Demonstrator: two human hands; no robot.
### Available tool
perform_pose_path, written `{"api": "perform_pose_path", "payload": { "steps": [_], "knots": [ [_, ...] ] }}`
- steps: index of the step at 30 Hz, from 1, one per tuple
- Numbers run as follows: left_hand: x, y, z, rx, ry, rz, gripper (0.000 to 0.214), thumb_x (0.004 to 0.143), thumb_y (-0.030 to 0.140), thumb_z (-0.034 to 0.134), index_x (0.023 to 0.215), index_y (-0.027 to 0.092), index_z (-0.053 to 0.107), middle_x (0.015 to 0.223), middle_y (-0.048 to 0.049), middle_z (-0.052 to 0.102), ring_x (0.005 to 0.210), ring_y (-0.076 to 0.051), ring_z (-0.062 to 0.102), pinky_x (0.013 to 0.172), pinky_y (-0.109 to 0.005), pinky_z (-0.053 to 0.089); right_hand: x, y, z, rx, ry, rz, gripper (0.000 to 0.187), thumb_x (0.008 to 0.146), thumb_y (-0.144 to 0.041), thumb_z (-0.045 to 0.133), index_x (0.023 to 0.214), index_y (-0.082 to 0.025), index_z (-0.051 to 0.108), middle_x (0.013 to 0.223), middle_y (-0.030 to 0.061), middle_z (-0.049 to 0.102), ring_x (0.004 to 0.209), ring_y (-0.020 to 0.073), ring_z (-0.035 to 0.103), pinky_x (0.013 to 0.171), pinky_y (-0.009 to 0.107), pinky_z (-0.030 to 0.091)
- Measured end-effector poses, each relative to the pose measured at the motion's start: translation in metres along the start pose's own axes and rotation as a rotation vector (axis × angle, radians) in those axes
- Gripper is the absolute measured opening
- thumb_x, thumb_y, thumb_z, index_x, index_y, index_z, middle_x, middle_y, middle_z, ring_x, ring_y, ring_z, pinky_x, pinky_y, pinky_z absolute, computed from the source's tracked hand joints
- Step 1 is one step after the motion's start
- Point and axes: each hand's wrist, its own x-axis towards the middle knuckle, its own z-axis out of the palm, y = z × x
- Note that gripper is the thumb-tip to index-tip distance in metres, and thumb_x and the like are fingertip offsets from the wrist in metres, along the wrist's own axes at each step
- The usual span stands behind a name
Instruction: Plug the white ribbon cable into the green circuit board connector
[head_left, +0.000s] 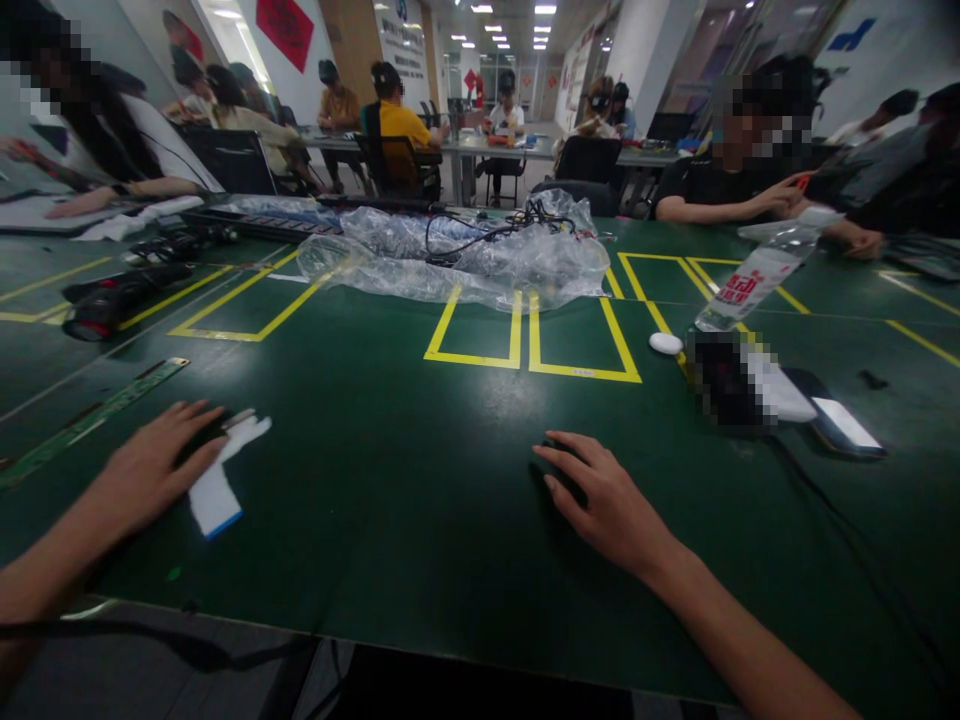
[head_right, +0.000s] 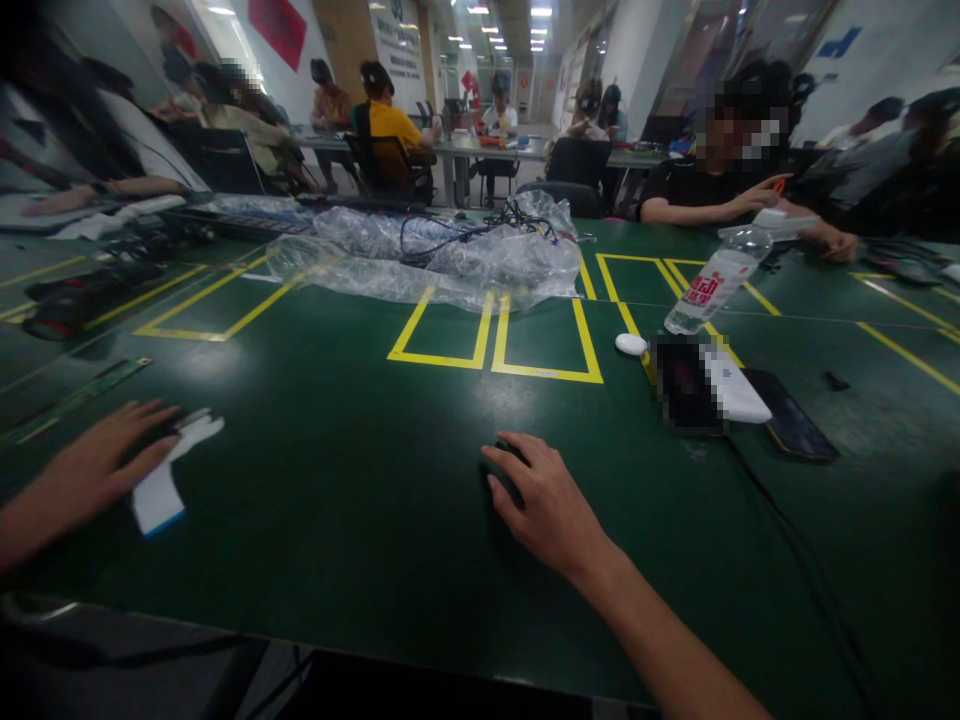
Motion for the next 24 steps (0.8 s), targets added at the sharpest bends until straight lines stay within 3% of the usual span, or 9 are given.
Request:
{"api": "perform_pose_path", "payload": {
  "steps": [2,7,10,12,15,18,21,24],
  "knots": [
    [0.013,0.062,0.005,-0.044,-0.023,0.109,0.054,0.097,0.051,0.038,0.145,0.025,0.041,0.158,-0.0021,0.035,0.143,-0.031,0.037,0.117,-0.055,0.034,0.0,0.0,0.0,0.001,-0.004,-0.001,0.037,0.098,-0.027,0.049,0.134,-0.025,0.058,0.141,0.0117,0.055,0.132,0.0281,0.049,0.105,0.054,0.046],
    [0.043,0.212,0.019,-0.107,-0.096,0.462,0.064,0.095,0.056,0.044,0.148,0.021,0.04,0.158,-0.0134,0.033,0.147,-0.03,0.031,0.12,-0.057,0.025,0.002,0.0,0.0,-0.007,0.003,0.004,0.037,0.097,-0.027,0.049,0.133,-0.025,0.059,0.14,0.0121,0.056,0.131,0.0287,0.05,0.105,0.055,0.046],
    [0.056,0.274,0.027,-0.16,-0.127,0.61,0.069,0.094,0.059,0.043,0.15,0.02,0.037,0.159,-0.0152,0.031,0.148,-0.031,0.027,0.12,-0.058,0.024,0.002,0.0,0.001,-0.061,0.006,0.032,0.039,0.096,-0.027,0.051,0.133,-0.023,0.059,0.14,0.0141,0.055,0.133,0.0303,0.048,0.107,0.056,0.044],
    [0.061,0.302,0.031,-0.186,-0.137,0.662,0.072,0.093,0.063,0.043,0.15,0.019,0.036,0.159,-0.0159,0.03,0.148,-0.031,0.026,0.12,-0.057,0.023,0.001,-0.001,0.002,-0.101,0.004,0.046,0.041,0.095,-0.027,0.053,0.135,-0.022,0.059,0.142,0.0152,0.054,0.134,0.0317,0.046,0.108,0.057,0.042],
    [0.064,0.323,0.034,-0.192,-0.15,0.677,0.075,0.091,0.065,0.043,0.15,0.02,0.036,0.16,-0.0147,0.028,0.149,-0.031,0.024,0.122,-0.056,0.02,0.001,-0.001,0.005,-0.134,-0.017,0.044,0.044,0.094,-0.028,0.054,0.138,-0.024,0.057,0.145,0.0146,0.052,0.136,0.0322,0.045,0.109,0.057,0.04],
    [0.062,0.327,0.032,-0.184,-0.164,0.65,0.07,0.094,0.064,0.038,0.149,0.021,0.037,0.16,-0.0117,0.03,0.149,-0.028,0.024,0.122,-0.053,0.021,0.0,0.0,0.007,-0.155,-0.034,0.044,0.045,0.094,-0.029,0.055,0.138,-0.025,0.058,0.146,0.0144,0.051,0.137,0.0325,0.044,0.11,0.058,0.039],
    [0.059,0.32,0.029,-0.182,-0.172,0.594,0.062,0.099,0.058,0.028,0.149,0.022,0.038,0.159,-0.0096,0.032,0.148,-0.025,0.027,0.122,-0.051,0.023,0.0,0.0,0.005,-0.155,-0.043,0.048,0.044,0.094,-0.03,0.054,0.138,-0.025,0.058,0.148,0.0143,0.05,0.138,0.0327,0.043,0.11,0.058,0.038],
    [0.061,0.295,0.029,-0.146,-0.147,0.486,0.061,0.1,0.056,0.025,0.15,0.023,0.037,0.159,-0.0088,0.032,0.148,-0.025,0.028,0.121,-0.052,0.026,-0.001,0.0,0.002,-0.138,-0.063,0.062,0.044,0.094,-0.031,0.054,0.138,-0.026,0.057,0.149,0.0131,0.048,0.14,0.0322,0.041,0.111,0.057,0.038]
  ]
}}
